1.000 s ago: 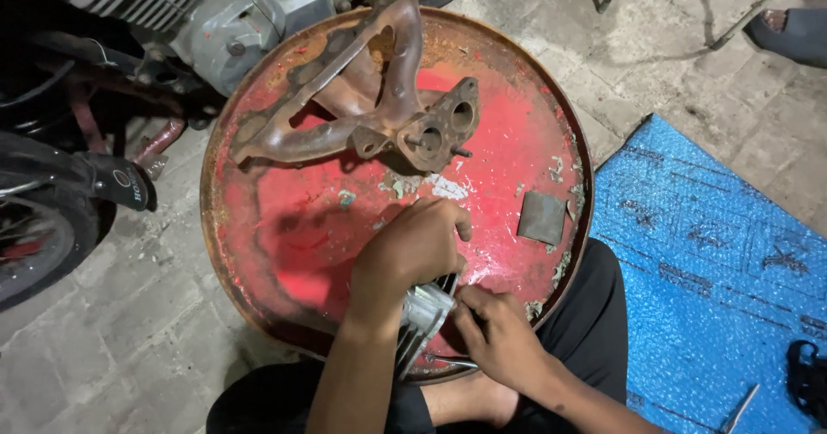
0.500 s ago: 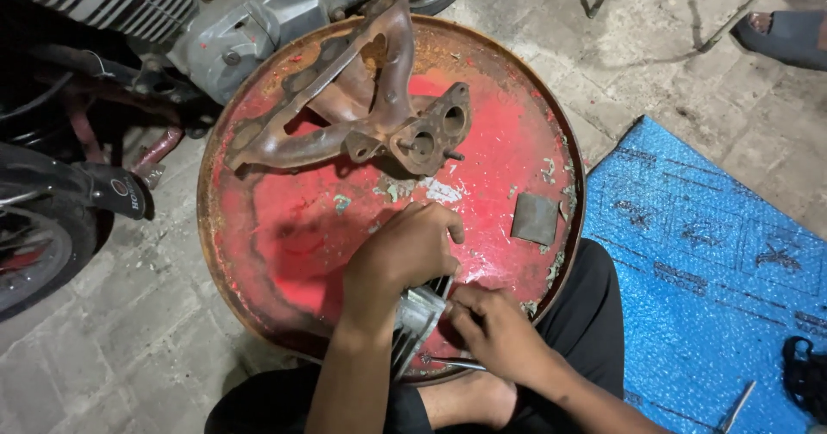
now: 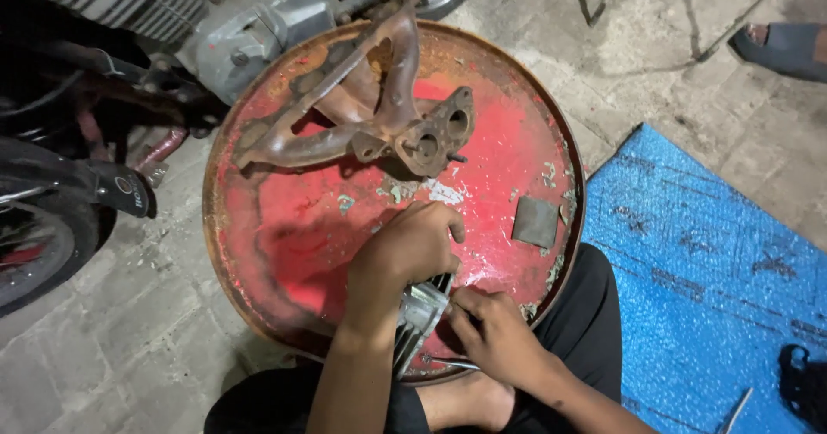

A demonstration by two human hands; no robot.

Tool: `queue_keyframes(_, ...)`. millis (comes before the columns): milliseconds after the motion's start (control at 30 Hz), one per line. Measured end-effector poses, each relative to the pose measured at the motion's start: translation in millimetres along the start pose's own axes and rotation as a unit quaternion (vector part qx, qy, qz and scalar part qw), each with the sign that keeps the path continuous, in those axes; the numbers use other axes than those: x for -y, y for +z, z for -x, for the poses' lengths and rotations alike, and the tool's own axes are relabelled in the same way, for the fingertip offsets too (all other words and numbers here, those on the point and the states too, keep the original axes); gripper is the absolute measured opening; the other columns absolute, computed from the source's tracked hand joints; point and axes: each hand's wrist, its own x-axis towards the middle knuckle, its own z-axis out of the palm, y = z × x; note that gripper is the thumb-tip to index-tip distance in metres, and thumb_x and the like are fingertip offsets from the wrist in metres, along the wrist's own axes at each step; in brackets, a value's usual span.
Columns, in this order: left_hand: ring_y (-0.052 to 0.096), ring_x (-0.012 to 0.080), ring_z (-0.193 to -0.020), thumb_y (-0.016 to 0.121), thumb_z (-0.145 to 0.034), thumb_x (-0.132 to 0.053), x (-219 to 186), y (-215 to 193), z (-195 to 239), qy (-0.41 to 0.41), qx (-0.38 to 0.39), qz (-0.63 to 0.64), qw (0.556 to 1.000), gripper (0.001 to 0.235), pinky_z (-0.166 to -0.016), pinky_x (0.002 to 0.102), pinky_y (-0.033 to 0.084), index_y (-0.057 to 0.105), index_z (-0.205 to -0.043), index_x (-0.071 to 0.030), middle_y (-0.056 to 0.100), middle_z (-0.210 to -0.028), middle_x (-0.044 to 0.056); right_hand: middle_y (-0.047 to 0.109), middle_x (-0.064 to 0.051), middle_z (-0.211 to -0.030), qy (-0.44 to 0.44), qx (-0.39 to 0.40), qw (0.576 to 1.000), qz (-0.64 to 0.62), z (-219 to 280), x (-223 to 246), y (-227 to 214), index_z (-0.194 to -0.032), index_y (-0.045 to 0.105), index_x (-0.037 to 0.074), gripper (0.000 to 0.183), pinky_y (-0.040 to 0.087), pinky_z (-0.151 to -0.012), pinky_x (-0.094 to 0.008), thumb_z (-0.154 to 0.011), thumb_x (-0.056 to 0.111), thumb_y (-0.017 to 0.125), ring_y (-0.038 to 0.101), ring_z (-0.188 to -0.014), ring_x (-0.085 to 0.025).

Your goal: The person sits on the floor and uses a small metal file to scrape and clean the surface of a metallic engine cylinder head. The person holds the part with the left hand and files it with the right hand, rotating the part to work on different sides.

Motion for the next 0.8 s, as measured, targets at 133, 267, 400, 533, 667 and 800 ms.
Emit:
queue_keyframes(133, 0.068, 0.0230, -0.097, 0.080, -0.067, -0.012, -8, -11, -1, -0.026, 0.030, -0.011, 0.999, 0.038, -0.087, 0.038, 0.057, 0.075, -0.104, -0.018, 0.075, -0.106, 0.003, 0.061, 0.001, -0.063, 0.112, 0.081, 0.987, -0.082, 12, -33, -10, -0.073, 0.068, 0.002, 0.025, 0.045, -0.053, -0.027, -0.095, 0.011, 0.059, 0.048, -0.056, -0.010)
queue_keyframes(267, 0.069, 0.0297, -0.097, 0.078, -0.075, -0.020, -15, -17, -7, -0.028, -0.005, 0.004, 1.000, 0.035, -0.089, 0.042, 0.056, 0.074, -0.109, -0.016, 0.073, -0.107, 0.010, 0.052, 0.002, -0.066, 0.167, -0.078, 0.977, -0.108, 31, -57, 17, -0.081, 0.064, 0.004, 0.029, 0.042, -0.055, -0.028, -0.102, 0.020, 0.053, 0.044, -0.060, -0.009)
queue_keyframes(400, 0.071, 0.0328, -0.085, 0.073, -0.082, -0.027, -18, -23, 0, -0.013, -0.054, 0.036, 0.998, 0.032, -0.079, 0.044, 0.058, 0.073, -0.110, -0.011, 0.076, -0.094, 0.013, 0.068, -0.005, -0.079, 0.132, -0.125, 0.962, -0.203, 34, -35, 48, -0.100, 0.071, 0.001, 0.019, 0.049, -0.064, -0.027, -0.090, 0.015, 0.062, 0.053, -0.069, -0.012)
queue_keyframes(533, 0.067, 0.0262, -0.074, 0.067, -0.080, -0.023, -19, -42, 35, 0.066, -0.112, 0.073, 0.989, 0.025, -0.068, 0.040, 0.054, 0.070, -0.096, -0.005, 0.075, -0.087, 0.008, 0.062, -0.003, -0.079, 0.054, -0.167, 0.972, -0.157, 33, -63, 77, -0.106, 0.067, 0.002, 0.029, 0.050, -0.071, -0.026, -0.082, 0.016, 0.074, 0.054, -0.071, -0.014)
queue_keyframes(667, 0.064, 0.0142, -0.070, 0.061, -0.086, -0.041, -31, -57, 75, -0.084, -0.074, 0.127, 0.986, 0.035, -0.067, 0.030, 0.052, 0.078, -0.106, -0.017, 0.078, -0.081, -0.004, 0.058, -0.005, -0.077, 0.048, -0.169, 0.943, -0.281, 38, -76, 92, -0.098, 0.062, 0.000, 0.027, 0.046, -0.067, -0.027, -0.077, 0.005, 0.078, 0.050, -0.068, -0.015)
queue_keyframes(800, 0.053, 0.0086, -0.066, 0.058, -0.093, -0.041, -7, -52, 87, -0.003, 0.015, 0.256, 0.966, 0.046, -0.061, 0.025, 0.045, 0.078, -0.113, -0.005, 0.069, -0.078, 0.000, 0.068, -0.014, -0.092, -0.020, -0.095, 0.903, -0.419, 35, -50, 88, -0.120, 0.054, -0.007, 0.073, 0.056, -0.067, -0.028, -0.066, 0.017, 0.098, 0.067, -0.073, -0.018)
